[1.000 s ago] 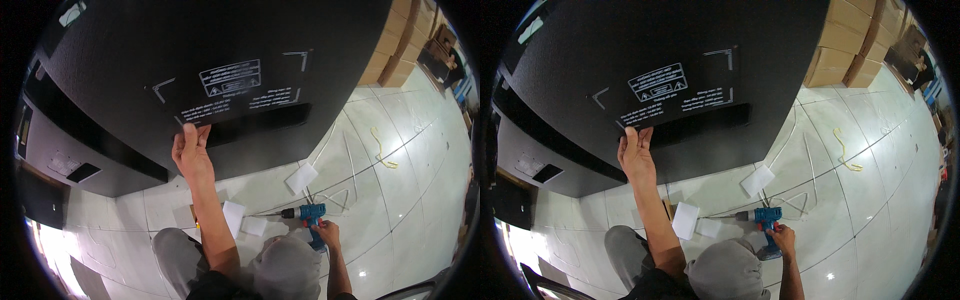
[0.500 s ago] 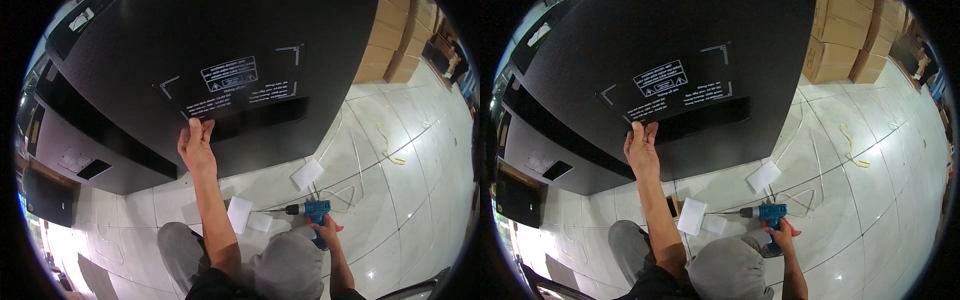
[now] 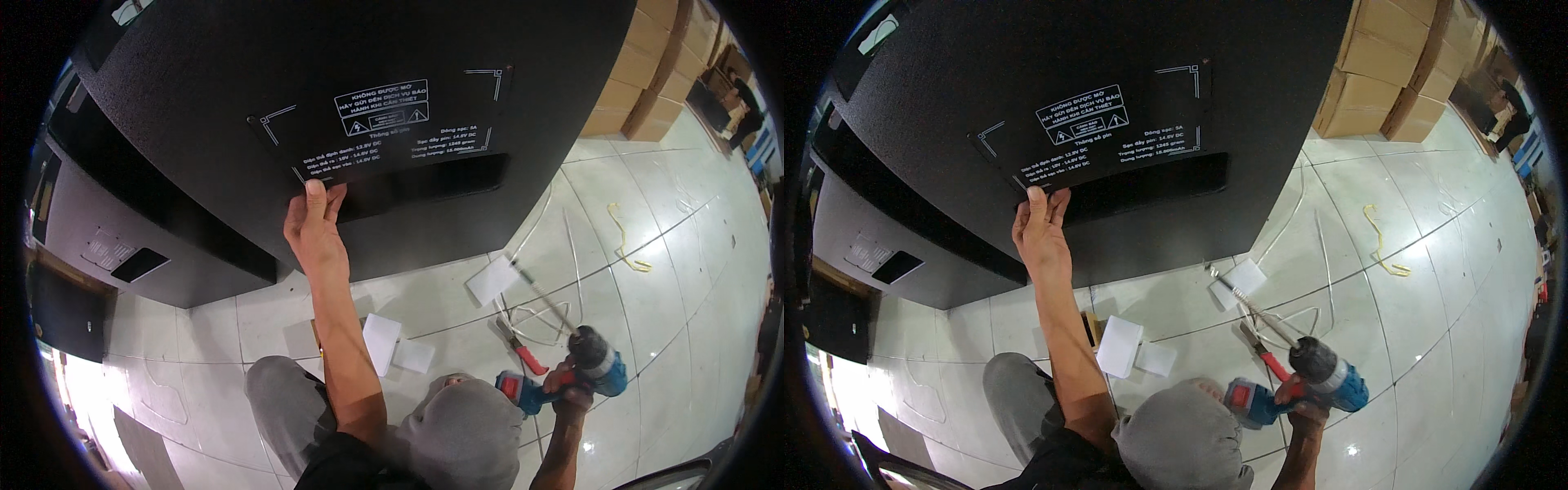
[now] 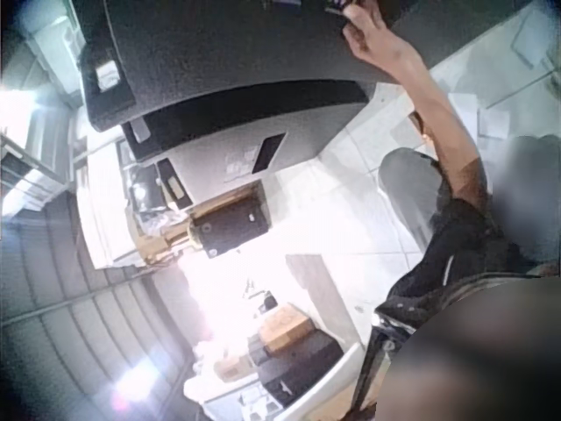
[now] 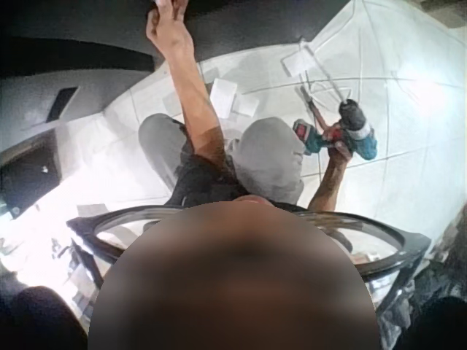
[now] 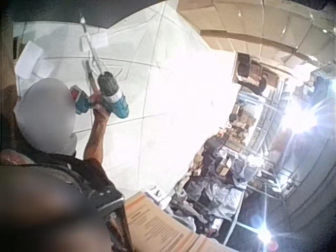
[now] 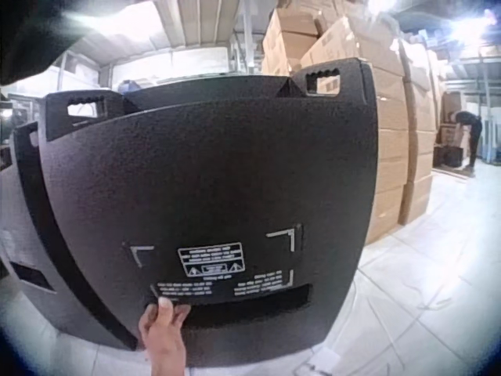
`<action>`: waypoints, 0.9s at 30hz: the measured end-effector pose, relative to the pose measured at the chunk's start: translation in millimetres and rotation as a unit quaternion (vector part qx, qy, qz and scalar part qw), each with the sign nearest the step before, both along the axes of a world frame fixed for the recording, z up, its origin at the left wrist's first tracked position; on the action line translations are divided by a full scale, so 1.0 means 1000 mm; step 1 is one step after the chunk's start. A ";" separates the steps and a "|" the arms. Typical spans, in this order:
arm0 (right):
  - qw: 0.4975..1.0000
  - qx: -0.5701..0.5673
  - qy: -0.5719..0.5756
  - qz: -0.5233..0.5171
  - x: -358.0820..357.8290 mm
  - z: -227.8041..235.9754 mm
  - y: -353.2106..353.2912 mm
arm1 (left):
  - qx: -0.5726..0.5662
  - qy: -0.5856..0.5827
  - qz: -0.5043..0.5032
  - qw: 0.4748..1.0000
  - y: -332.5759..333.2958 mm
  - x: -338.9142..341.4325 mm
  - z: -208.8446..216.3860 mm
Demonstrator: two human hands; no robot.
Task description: The person cuts white foam pieces with a utility knife and places them inside a black speaker cabinet. They then attach a black backplate to the speaker and secure it using a cordless drill and screws.
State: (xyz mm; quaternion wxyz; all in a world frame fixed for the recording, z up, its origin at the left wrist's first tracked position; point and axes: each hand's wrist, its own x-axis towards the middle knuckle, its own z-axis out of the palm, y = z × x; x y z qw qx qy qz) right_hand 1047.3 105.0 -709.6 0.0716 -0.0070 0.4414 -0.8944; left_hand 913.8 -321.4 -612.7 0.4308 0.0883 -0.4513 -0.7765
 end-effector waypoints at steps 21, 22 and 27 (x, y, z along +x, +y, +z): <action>0.647 0.711 0.170 -0.216 0.000 0.120 -0.034 | 0.058 0.035 -0.036 0.997 0.006 0.001 0.008; 0.632 0.723 0.183 -0.209 -0.001 0.120 -0.034 | 0.056 0.036 -0.036 0.997 0.007 0.002 0.008; 0.695 0.662 0.208 -0.191 -0.005 0.129 -0.038 | 0.046 0.033 -0.039 0.998 0.004 0.001 0.007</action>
